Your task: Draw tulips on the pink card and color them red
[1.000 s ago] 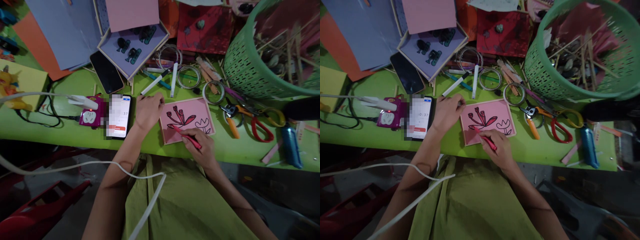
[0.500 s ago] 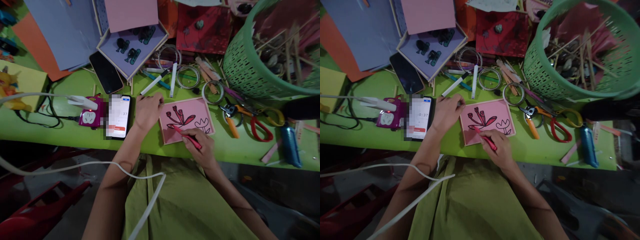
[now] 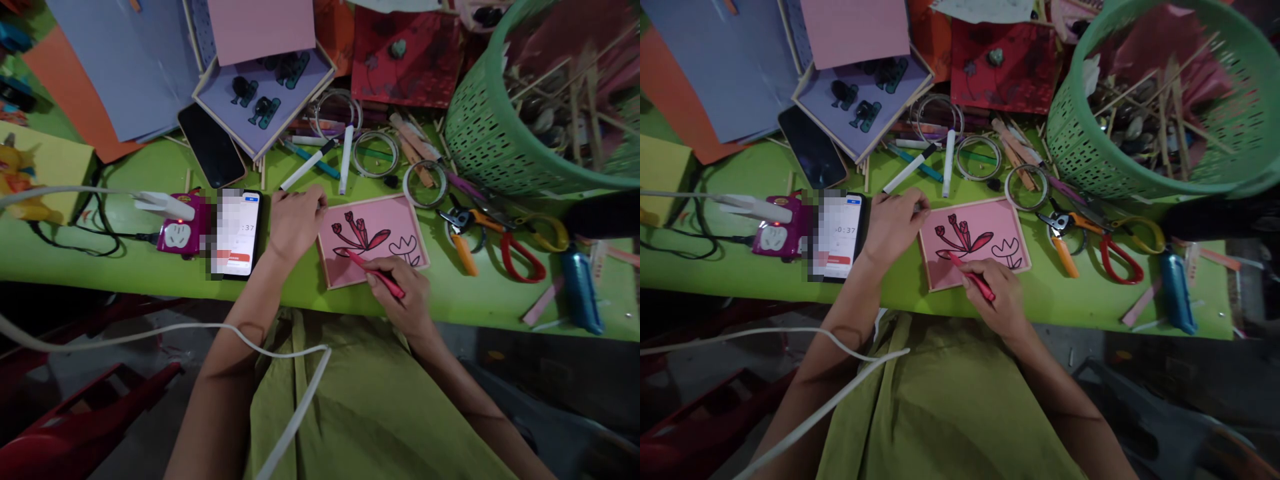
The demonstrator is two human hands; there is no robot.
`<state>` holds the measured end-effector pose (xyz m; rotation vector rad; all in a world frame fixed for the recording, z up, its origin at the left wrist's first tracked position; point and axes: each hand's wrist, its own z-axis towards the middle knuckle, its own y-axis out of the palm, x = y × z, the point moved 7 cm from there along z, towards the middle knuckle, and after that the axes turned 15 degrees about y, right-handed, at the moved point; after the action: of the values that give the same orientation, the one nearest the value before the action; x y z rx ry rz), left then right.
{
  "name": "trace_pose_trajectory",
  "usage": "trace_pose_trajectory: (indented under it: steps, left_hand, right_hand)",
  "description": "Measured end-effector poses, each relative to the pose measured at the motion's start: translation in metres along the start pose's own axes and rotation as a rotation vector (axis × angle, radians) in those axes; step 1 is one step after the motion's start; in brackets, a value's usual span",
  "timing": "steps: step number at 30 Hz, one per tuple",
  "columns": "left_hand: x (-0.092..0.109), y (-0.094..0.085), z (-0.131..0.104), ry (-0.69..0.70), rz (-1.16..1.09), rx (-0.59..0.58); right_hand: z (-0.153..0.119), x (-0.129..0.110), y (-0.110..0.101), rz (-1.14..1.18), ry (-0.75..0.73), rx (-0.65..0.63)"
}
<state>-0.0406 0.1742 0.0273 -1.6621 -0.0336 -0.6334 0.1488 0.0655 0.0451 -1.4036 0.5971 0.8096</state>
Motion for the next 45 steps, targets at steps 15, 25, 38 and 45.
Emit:
trace_pose_trajectory:
  steps: [15,25,38,45]
  left_hand:
    - [0.0002,-0.0007,0.0005,0.014,-0.008,0.017]
    - [-0.0019,0.0004,0.0001,0.033,-0.002,0.044]
    - [-0.0014,-0.0009,0.0000,0.018,-0.005,0.036]
    - [-0.0009,-0.0016,-0.0003,0.008,-0.008,0.030]
  right_hand:
    - [-0.0022,0.0006,-0.0035,0.007,0.016,0.050]
    - [-0.0031,-0.0018,-0.0034,0.015,-0.013,0.049]
    - [-0.0015,0.0002,-0.0030,0.010,0.021,0.041]
    - [-0.0036,-0.0007,-0.0068,0.004,0.020,0.090]
